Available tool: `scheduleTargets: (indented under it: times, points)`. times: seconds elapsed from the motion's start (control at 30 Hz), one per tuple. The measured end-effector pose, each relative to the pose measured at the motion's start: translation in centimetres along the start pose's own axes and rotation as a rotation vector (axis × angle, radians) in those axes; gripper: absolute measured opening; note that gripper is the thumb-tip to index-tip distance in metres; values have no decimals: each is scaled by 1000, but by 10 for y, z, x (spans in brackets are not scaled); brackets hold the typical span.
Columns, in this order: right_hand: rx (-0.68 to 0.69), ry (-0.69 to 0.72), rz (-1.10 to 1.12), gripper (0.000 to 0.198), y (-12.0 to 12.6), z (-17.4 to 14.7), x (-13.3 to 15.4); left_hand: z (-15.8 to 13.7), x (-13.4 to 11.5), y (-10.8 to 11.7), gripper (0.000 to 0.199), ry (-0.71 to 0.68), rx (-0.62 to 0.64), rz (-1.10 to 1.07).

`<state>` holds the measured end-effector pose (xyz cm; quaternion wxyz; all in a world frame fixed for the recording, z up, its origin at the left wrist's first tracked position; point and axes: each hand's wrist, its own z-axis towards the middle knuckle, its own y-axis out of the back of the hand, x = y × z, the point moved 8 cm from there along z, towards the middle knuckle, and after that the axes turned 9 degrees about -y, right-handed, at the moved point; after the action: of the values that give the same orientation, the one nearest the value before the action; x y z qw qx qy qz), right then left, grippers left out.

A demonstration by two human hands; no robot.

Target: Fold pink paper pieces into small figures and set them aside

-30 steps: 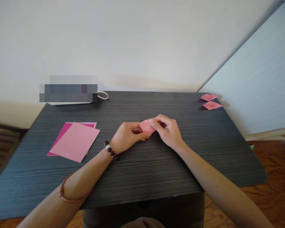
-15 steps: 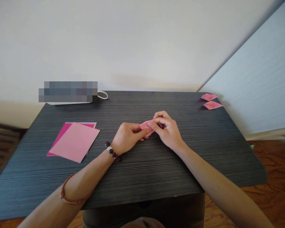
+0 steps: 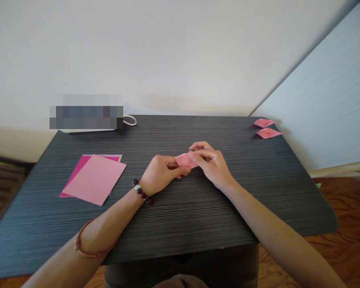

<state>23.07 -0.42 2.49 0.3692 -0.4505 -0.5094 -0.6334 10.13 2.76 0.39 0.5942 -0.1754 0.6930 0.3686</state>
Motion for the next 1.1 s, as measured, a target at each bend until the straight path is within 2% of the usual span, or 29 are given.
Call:
scheduleTargets:
  times: [0.23, 0.37, 0.4, 0.5, 0.53, 0.67, 0.73, 0.93, 1.1]
  points:
    - [-54, 2, 4, 24, 2, 0, 1, 0, -2, -3, 25, 9, 14, 11]
    - [-53, 12, -110, 26, 5, 3, -1, 1, -1, 3, 31, -13, 35, 30]
    - [-58, 19, -156, 26, 6, 3, -2, 1, -1, 8, 34, -43, 20, 74]
    - [-87, 66, -291, 25, 6, 3, -4, 3, -10, 33, 43, -217, -140, 440]
    - [-96, 82, -337, 24, 5, 2, -5, 3, -13, 35, 41, -284, -144, 525]
    - [-158, 100, -504, 23, 2, 0, -9, 3, -19, 22, 22, -536, -15, 660]
    - [-155, 105, -549, 25, 0, 0, -10, 2, -21, 17, 20, -602, 24, 696]
    - [-53, 156, -602, 26, -4, 0, -8, -1, -25, 8, 21, -652, 84, 811]
    - [2, 196, -725, 25, -9, -3, -1, -1, -28, 5, 24, -618, 38, 866]
